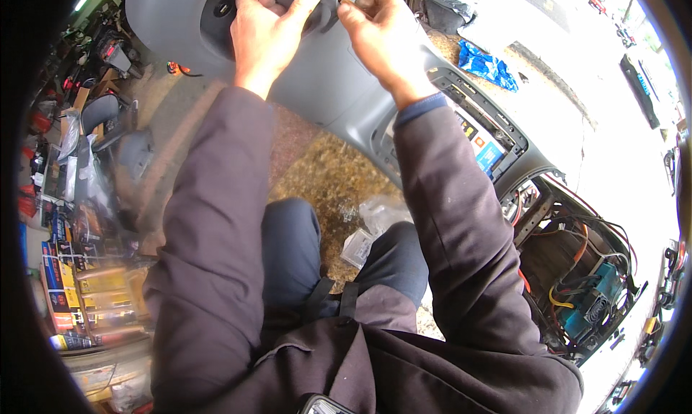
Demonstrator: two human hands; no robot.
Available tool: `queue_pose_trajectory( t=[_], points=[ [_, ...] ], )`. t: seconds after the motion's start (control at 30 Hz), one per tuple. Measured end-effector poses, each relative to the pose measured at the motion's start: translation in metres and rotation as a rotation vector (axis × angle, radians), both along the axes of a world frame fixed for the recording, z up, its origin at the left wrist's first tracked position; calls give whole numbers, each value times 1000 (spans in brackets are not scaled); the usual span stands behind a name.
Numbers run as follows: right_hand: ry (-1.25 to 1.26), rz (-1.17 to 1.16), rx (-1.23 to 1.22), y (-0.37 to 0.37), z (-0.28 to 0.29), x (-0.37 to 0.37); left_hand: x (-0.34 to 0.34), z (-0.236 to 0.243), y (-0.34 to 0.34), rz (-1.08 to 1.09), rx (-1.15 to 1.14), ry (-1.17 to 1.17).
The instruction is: The person retrieves a small part from a cluttered workbench, then installs it into the scooter's front fairing. They then move to the handlebar area and connect wires, using a screwdriver to tighten components. The person works on the scooter's electrical system and fairing assembly throughout the clip.
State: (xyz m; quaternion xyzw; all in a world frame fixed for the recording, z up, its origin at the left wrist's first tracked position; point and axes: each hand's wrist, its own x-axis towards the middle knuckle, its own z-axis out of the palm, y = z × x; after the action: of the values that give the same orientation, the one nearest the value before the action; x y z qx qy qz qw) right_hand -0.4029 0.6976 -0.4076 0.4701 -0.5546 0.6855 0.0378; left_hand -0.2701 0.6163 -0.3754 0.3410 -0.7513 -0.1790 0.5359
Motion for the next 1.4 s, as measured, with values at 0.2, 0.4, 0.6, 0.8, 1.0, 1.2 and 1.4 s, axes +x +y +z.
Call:
queue_pose_trajectory(
  t=[0.2,0.4,0.6,0.8,1.0,1.2,1.4],
  points=[
    [24,-30,85,-7,-4,-5,-3,-2,0,-46,49,45],
    [-16,-13,31,-11,-6,-5,-13,-16,30,30,86,-63],
    [-51,34,-27,-11,-14,-6,-28,-16,42,192,50,-298],
    [-18,81,-184,-10,-17,-3,-24,-14,42,176,34,-332],
    [87,-68,-74,4,-6,2,-11,-11,42,82,-397,-186],
    [85,-90,56,11,3,2,-14,8,40,-120,-478,45],
    [65,-3,-128,4,-5,9,-18,13,44,-95,-498,65]
  ],
)
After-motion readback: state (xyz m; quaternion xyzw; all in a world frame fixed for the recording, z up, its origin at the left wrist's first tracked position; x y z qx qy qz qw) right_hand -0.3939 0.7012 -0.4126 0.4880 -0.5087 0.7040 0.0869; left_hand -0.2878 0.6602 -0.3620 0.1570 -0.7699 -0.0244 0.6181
